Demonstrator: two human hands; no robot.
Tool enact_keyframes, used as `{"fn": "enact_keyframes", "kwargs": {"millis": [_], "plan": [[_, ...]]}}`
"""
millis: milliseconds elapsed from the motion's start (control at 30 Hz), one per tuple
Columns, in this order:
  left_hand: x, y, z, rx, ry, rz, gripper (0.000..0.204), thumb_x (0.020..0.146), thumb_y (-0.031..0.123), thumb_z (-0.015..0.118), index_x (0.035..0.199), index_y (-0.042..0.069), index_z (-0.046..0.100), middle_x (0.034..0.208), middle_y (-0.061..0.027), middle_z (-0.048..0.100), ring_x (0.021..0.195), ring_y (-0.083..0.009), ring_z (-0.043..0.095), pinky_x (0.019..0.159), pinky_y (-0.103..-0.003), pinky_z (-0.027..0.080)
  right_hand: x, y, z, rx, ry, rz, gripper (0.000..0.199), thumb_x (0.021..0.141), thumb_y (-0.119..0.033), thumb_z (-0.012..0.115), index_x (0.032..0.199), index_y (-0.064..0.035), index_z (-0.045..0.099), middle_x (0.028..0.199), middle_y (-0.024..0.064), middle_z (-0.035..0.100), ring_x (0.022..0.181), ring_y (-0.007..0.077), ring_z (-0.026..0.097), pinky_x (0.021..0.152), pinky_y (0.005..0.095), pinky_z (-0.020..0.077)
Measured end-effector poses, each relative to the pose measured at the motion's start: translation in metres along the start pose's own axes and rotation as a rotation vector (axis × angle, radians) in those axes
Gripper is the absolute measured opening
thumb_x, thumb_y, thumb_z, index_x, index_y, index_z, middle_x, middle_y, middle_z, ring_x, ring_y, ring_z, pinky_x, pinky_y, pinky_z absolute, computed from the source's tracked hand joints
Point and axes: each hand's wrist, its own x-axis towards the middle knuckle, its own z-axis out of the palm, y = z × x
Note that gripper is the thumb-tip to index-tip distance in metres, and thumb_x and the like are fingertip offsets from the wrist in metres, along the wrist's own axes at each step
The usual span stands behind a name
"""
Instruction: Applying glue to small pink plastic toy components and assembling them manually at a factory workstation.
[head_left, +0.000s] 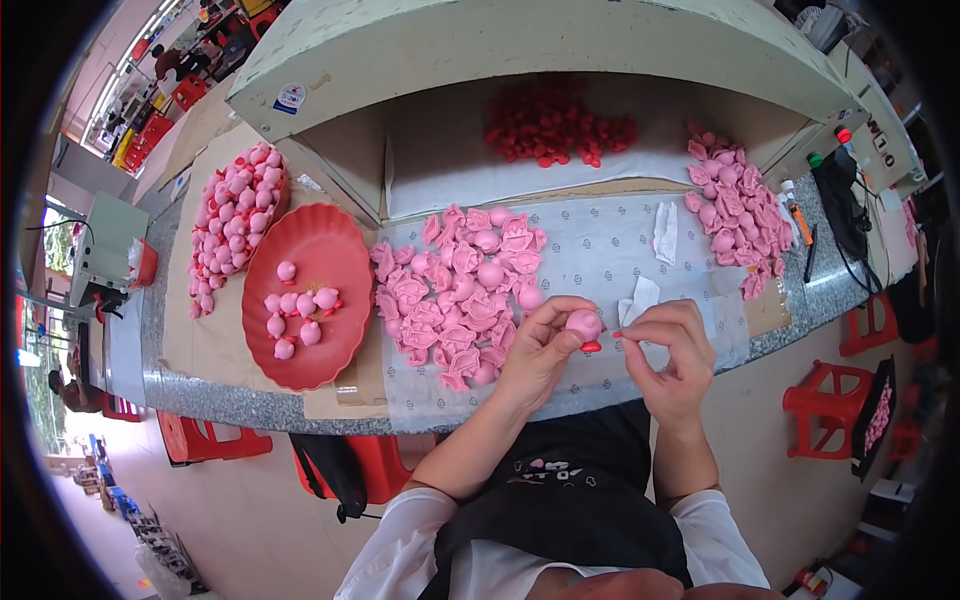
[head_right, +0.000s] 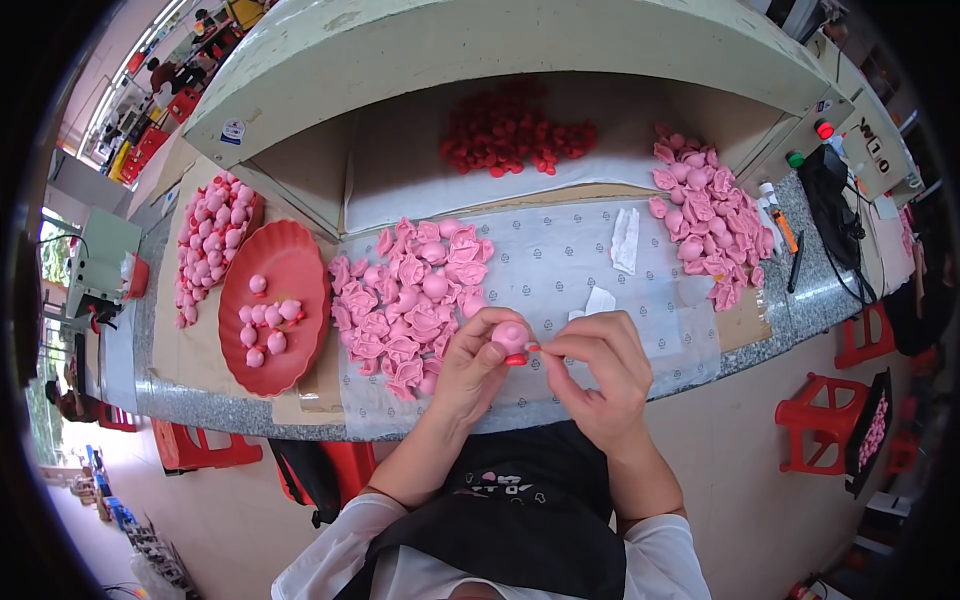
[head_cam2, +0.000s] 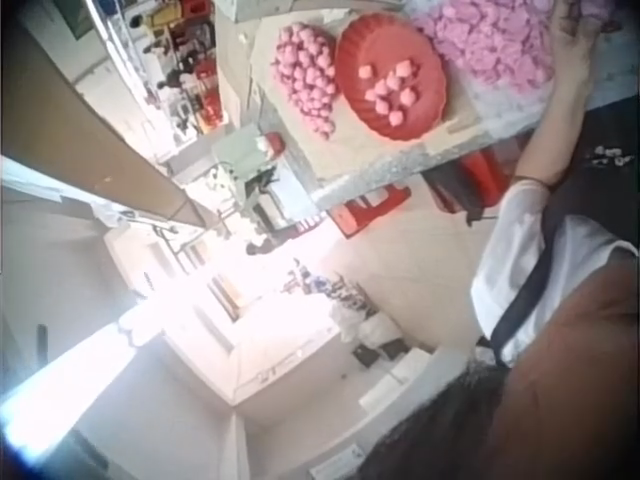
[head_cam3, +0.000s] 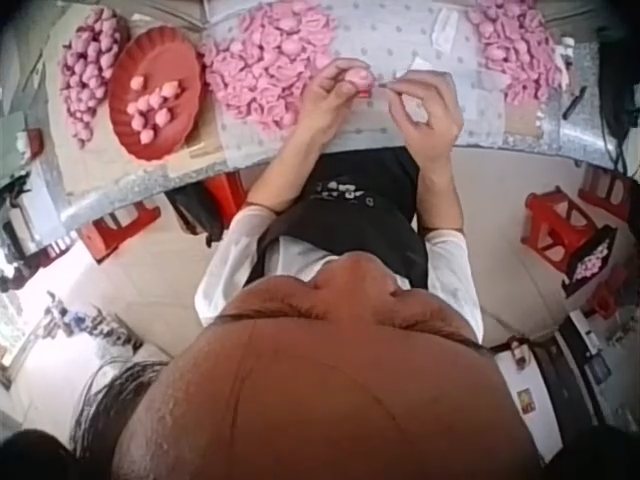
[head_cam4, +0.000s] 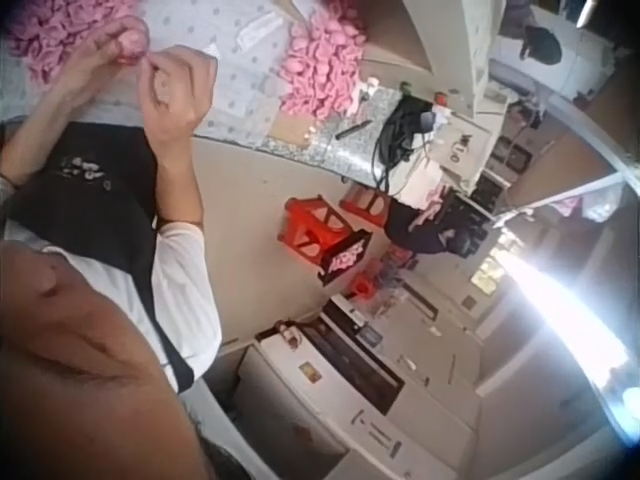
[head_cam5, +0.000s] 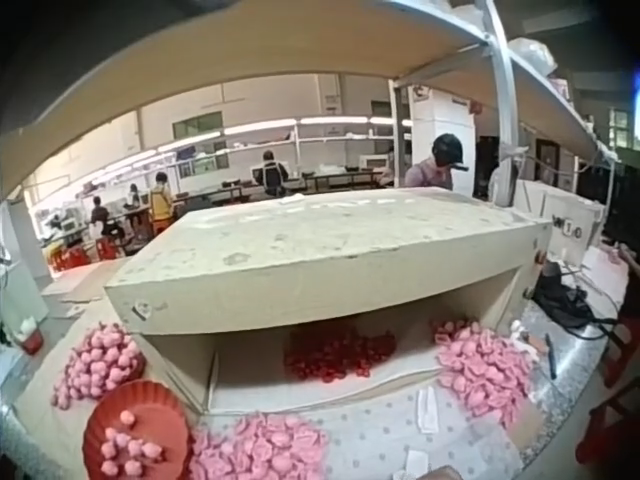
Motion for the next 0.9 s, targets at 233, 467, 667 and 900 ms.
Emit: {"fn": "enact_keyframes", "kwargs": {"millis": [233,467,667,900], "plan": [[-0.0018,-0.0016,0.0015,0.048,0.015,0.019,0.036,0.073,0.018,0.06,0.102,0.002,0.046,0.095,-0.004,0.051,0.086,-0.0105,0.049,0.075,-0.024,0.04,0.0008,-0.0036,0.0011,-0.044,-0.06,-0.069,0.022,0.051,0.006,0.064,0.069,-0.003,0.056,0.068,0.0061,0.051,0.062,0.0208,0.049,0.053,0.0275,0.0391],[-0.0018,-0.0002,0.0026,-0.008,0.006,-0.012,0.036,0.073,0.018,0.06,0.101,0.002,0.046,0.095,-0.004,0.051,0.086,-0.0107,0.049,0.075,-0.023,0.04,0.0025,-0.0004,0.0009,-0.065,-0.065,-0.076,0.021,0.052,0.005,0.063,0.07,-0.0027,0.055,0.07,0.0062,0.052,0.063,0.021,0.049,0.053,0.028,0.0397],[-0.0029,-0.0019,0.0026,0.026,0.03,0.009,0.036,0.072,0.017,0.061,0.101,0.002,0.046,0.094,-0.0039,0.051,0.084,-0.0105,0.049,0.075,-0.023,0.04,0.0027,-0.0041,0.003,-0.03,-0.111,-0.12,0.022,0.052,0.005,0.063,0.07,-0.003,0.055,0.071,0.0061,0.052,0.063,0.0214,0.049,0.053,0.0283,0.0399],[-0.0027,-0.0031,0.0008,0.055,0.03,0.035,0.034,0.072,0.016,0.06,0.101,0.003,0.047,0.094,-0.0036,0.051,0.085,-0.01,0.048,0.074,-0.022,0.04,0.0016,-0.0048,0.0059,-0.02,-0.129,-0.126,0.022,0.052,0.005,0.063,0.07,-0.0031,0.054,0.07,0.0061,0.051,0.063,0.0211,0.049,0.053,0.0284,0.0398]]}}
